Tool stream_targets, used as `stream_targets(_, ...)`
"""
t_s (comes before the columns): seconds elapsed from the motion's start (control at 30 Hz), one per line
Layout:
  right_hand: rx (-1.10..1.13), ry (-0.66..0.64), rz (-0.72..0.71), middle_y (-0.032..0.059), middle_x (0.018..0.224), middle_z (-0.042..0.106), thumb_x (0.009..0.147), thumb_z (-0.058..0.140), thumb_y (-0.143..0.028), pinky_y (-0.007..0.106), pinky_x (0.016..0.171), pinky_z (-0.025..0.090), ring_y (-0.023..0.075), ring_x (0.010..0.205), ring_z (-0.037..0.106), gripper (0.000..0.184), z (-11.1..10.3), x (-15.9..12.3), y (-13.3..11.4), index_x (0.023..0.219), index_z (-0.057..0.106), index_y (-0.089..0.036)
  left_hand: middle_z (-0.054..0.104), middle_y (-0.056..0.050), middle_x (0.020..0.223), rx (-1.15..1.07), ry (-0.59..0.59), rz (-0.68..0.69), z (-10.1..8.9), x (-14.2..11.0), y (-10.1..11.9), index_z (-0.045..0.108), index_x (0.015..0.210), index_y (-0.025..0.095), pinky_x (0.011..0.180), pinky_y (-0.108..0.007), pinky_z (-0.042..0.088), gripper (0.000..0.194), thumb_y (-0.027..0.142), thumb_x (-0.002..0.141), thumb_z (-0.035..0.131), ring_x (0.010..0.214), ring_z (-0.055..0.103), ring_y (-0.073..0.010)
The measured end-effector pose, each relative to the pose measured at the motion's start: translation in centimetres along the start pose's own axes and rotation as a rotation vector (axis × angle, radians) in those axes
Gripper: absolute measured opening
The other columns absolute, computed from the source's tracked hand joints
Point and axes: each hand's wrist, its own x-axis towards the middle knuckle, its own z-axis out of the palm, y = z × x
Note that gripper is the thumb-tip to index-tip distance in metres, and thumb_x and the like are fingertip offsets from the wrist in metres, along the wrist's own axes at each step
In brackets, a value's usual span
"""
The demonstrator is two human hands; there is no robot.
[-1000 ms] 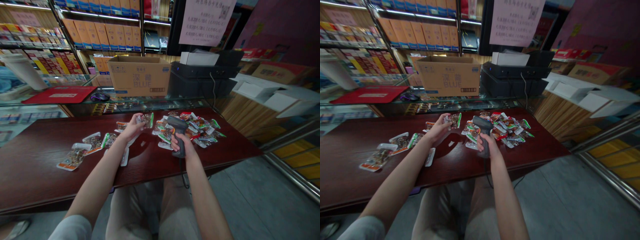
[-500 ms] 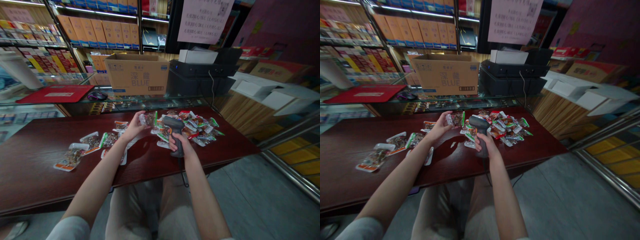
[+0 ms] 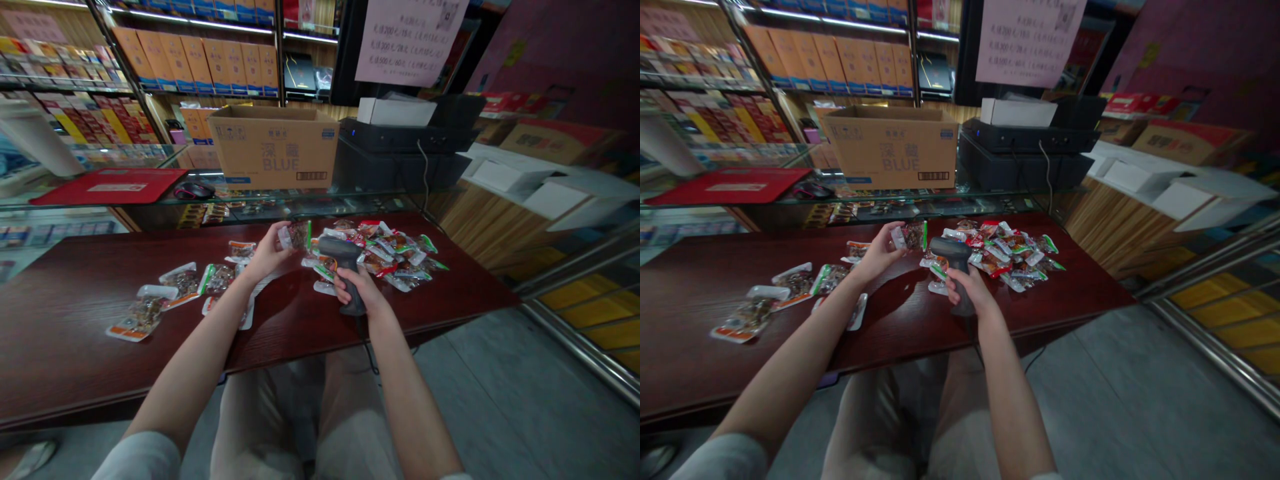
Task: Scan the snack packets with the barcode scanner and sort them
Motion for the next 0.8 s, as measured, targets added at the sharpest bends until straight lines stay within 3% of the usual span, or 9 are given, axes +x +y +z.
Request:
stream_targets(0.2,-0.009,0.019,0.028,-0.009,0.05,0.048,0.075,0.07,-0.033,0.017,0.032,0.031,0.005,0.03,0.038,0.027,0.1,0.1,0.2,0.086,0.05,-0.018,0.06,-0.006,0.106,0.191,0.035,0.022,-0.2,-0.2,-0.1,0.048,0.129,0.019,0.081,-0.034,0.053,0.059,0.015,0.071,0.059,0.085,0.059,-0.0164)
stream_targets(0.6,0.038,0.046,-0.032,-0.0099,0.051,0.049,0.073,0.07,-0.034,0.018,0.033,0.03,0.0048,0.031,0.036,0.034,-0.2,0.2,0.2,0.097,0.051,-0.019,0.059,-0.009,0.121,0.045,-0.025,0.004,0.7,-0.1,-0.9,0.046,0.13,0.018,0.09,-0.036,0.054,0.061,0.024,0.073,0.065,0.099,0.064,-0.0191)
stream_targets(0.8,0.109,0.066,-0.059,-0.0097,0.05,0.048,0.072,0.069,-0.036,0.019,0.033,0.028,0.0052,0.031,0.035,0.034,-0.4,0.3,-0.4,0.097,0.054,-0.019,0.064,-0.005,0.105,0.05,-0.123,-0.098,2.6,-0.8,-2.0,0.048,0.12,0.02,0.084,-0.037,0.056,0.055,0.03,0.072,0.073,0.089,0.067,-0.0186)
